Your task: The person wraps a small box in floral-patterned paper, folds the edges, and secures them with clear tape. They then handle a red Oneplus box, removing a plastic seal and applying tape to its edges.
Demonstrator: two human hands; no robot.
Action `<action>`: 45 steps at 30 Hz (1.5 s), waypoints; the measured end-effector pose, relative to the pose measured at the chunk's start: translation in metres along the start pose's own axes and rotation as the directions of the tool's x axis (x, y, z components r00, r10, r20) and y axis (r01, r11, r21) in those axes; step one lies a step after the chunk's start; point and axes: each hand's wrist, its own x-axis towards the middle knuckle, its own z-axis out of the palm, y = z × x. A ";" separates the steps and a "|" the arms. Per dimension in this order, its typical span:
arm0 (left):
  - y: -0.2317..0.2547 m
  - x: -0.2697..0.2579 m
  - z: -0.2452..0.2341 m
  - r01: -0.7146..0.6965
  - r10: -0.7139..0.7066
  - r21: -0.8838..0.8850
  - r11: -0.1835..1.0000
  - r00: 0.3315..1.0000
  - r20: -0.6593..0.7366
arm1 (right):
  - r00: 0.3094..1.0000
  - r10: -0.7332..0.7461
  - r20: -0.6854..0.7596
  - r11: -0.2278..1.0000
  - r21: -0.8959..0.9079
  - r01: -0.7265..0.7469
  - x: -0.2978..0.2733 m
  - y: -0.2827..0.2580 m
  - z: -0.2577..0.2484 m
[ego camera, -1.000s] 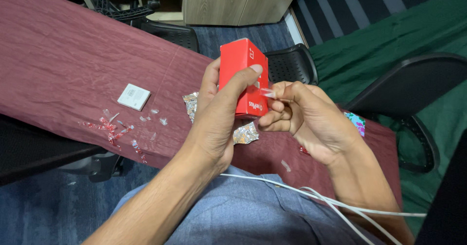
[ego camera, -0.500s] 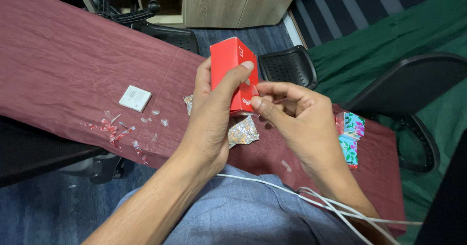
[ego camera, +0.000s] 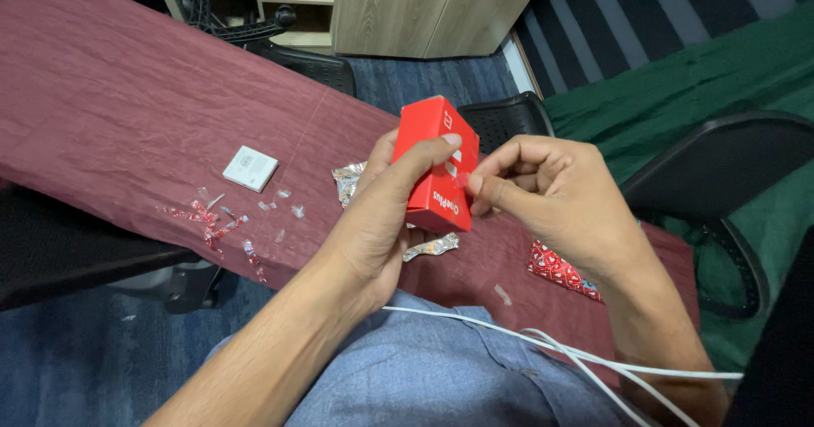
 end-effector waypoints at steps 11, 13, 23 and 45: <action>0.004 0.005 -0.002 0.164 -0.169 0.093 0.982 0.984 0.047 | 1.000 -0.020 0.022 1.000 0.000 0.020 0.006 0.001 -0.024; 0.003 0.007 -0.003 0.182 -0.185 0.049 0.982 0.981 0.061 | 0.999 -0.042 0.034 0.997 0.069 0.040 0.006 0.005 -0.030; -0.002 0.017 -0.008 0.250 -0.240 -0.093 0.964 0.965 0.100 | 0.996 -0.090 0.024 0.927 0.368 0.075 0.010 0.043 -0.066; -0.004 0.026 -0.027 0.234 -0.202 -0.276 0.932 0.969 0.142 | 0.984 0.081 -0.160 0.892 0.452 0.000 0.012 0.063 -0.057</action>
